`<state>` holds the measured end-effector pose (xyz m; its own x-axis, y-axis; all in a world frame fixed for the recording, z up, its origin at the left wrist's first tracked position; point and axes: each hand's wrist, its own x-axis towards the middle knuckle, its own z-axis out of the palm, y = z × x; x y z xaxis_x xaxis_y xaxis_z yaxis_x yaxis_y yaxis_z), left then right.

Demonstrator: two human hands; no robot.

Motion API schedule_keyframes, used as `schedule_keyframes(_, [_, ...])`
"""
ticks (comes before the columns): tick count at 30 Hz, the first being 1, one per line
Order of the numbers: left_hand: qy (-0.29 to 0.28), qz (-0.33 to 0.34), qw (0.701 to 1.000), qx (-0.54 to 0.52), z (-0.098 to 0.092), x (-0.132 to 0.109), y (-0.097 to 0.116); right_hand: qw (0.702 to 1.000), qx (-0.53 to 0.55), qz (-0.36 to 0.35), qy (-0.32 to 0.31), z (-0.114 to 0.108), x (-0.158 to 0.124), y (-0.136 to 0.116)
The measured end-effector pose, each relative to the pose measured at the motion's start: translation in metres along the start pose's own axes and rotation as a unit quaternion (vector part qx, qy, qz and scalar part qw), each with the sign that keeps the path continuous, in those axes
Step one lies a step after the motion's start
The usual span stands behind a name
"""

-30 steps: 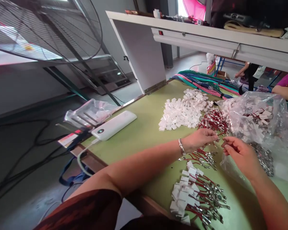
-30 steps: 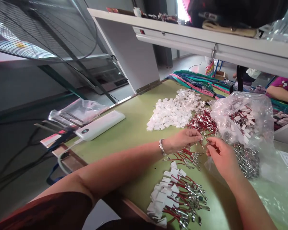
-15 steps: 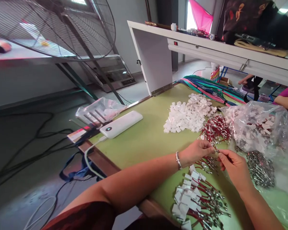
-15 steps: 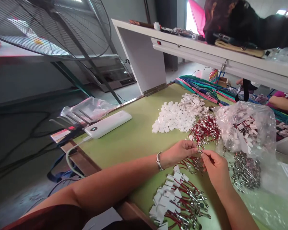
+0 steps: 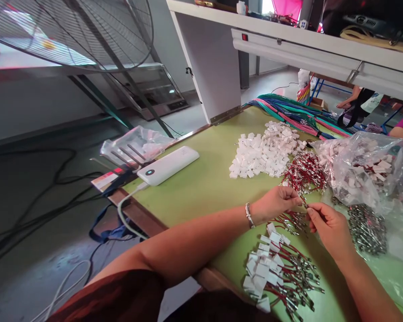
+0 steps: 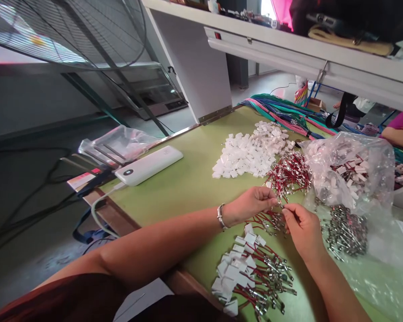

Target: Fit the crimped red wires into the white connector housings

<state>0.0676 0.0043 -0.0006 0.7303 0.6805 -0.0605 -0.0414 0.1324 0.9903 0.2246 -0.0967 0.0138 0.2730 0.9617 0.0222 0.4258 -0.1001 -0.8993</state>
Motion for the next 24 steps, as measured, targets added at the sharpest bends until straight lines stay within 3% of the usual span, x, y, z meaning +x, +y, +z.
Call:
schedule_keyframes(4, [-0.023, -0.001, 0.999, 0.035, -0.002, 0.0, 0.001, 1.0, 0.018, 0.006, -0.025, -0.001, 0.0, -0.001])
schedule_keyframes(9, [-0.079, -0.024, 0.995, 0.063, -0.007, -0.002, 0.006, 0.985, 0.061, 0.081, -0.142, -0.009, 0.003, 0.001])
schedule_keyframes(12, [-0.097, -0.031, 0.992, 0.075, -0.008, -0.004, 0.01, 0.973, 0.084, 0.12, -0.178, -0.013, 0.004, 0.003])
schedule_keyframes(16, [-0.087, -0.051, 0.99, 0.094, -0.006, -0.005, 0.011, 0.979, 0.043, 0.117, -0.164, -0.012, 0.003, 0.002])
schedule_keyframes(20, [-0.057, -0.029, 0.99, 0.128, -0.003, -0.005, 0.01, 0.987, -0.028, 0.1, -0.125, -0.011, 0.002, -0.002])
schedule_keyframes(24, [-0.076, -0.007, 0.988, 0.137, -0.005, -0.005, 0.014, 0.977, 0.034, 0.137, -0.157, -0.013, 0.002, -0.005])
